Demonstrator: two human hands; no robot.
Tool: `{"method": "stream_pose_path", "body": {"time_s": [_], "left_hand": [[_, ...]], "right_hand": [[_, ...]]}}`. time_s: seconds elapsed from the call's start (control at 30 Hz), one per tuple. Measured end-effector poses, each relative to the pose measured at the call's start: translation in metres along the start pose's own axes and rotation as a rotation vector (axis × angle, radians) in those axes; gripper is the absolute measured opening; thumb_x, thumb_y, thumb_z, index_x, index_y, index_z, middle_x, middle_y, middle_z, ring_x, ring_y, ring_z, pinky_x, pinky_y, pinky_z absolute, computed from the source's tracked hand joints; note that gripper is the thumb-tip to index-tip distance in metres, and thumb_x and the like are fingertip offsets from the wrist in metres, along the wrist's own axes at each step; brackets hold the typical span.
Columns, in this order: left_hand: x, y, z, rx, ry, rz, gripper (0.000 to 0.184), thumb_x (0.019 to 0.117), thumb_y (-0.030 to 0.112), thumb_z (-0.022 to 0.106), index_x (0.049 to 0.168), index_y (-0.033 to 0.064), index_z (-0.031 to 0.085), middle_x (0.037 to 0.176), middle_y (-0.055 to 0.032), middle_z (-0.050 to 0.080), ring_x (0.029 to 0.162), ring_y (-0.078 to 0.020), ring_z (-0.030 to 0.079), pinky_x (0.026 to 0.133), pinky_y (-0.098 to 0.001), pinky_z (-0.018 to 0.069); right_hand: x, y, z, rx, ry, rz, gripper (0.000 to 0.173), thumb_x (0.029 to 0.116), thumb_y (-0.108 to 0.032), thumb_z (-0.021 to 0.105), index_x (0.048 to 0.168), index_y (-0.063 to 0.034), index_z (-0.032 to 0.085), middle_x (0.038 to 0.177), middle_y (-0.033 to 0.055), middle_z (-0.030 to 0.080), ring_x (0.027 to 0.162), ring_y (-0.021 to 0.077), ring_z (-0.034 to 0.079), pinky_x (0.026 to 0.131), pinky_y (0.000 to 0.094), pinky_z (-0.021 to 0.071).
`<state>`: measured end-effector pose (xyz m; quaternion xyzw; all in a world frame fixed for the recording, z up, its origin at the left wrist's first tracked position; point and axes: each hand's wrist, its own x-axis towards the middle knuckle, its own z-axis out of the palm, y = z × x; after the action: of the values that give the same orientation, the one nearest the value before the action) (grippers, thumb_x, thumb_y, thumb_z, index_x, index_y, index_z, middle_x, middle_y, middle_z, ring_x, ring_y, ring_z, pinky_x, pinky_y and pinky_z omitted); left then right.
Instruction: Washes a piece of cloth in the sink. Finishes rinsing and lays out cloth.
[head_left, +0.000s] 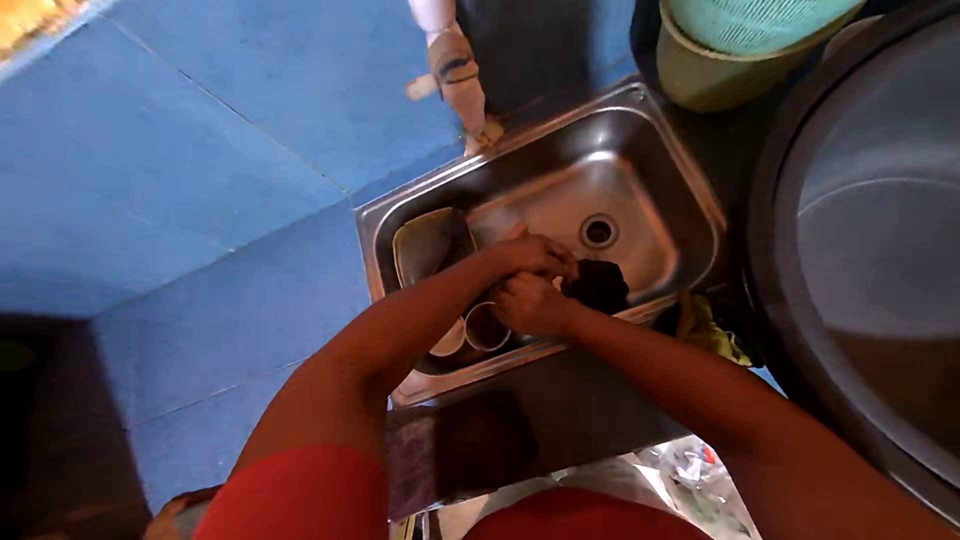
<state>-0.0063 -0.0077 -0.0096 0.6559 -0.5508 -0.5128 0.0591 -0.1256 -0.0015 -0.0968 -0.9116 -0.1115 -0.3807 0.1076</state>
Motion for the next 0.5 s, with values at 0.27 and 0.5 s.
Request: {"method": "stream_pose_path", "body": {"time_s": [0.27,0.5], "left_hand": [[0.023,0.018,0.021,0.476,-0.085,-0.023,0.027,0.1075,0.016,0.051,0.119,0.0013,0.071,0.112,-0.0196,0.071,0.106,-0.0346,0.066,0.098,-0.0549,0.0482],[0.010,0.034,0.051,0.526,0.055,-0.090,0.020,0.1015,0.015,0.061,0.112,0.0010,0.070,0.111,-0.0209,0.069,0.108,-0.0394,0.066,0.093,-0.0617,0.0520]], "right_hand": [[0.017,-0.009,-0.008,0.286,-0.894,0.449,0.030,0.1078,-0.009,0.045,0.125,0.0050,0.065,0.124,0.0256,0.066,0.118,0.0426,0.063,0.099,0.0596,0.0498],[0.024,-0.017,-0.049,0.783,-0.813,0.974,0.034,0.1069,-0.015,0.055,0.135,0.0031,0.061,0.140,0.0205,0.061,0.131,0.0292,0.056,0.114,0.0423,0.0397]]}}
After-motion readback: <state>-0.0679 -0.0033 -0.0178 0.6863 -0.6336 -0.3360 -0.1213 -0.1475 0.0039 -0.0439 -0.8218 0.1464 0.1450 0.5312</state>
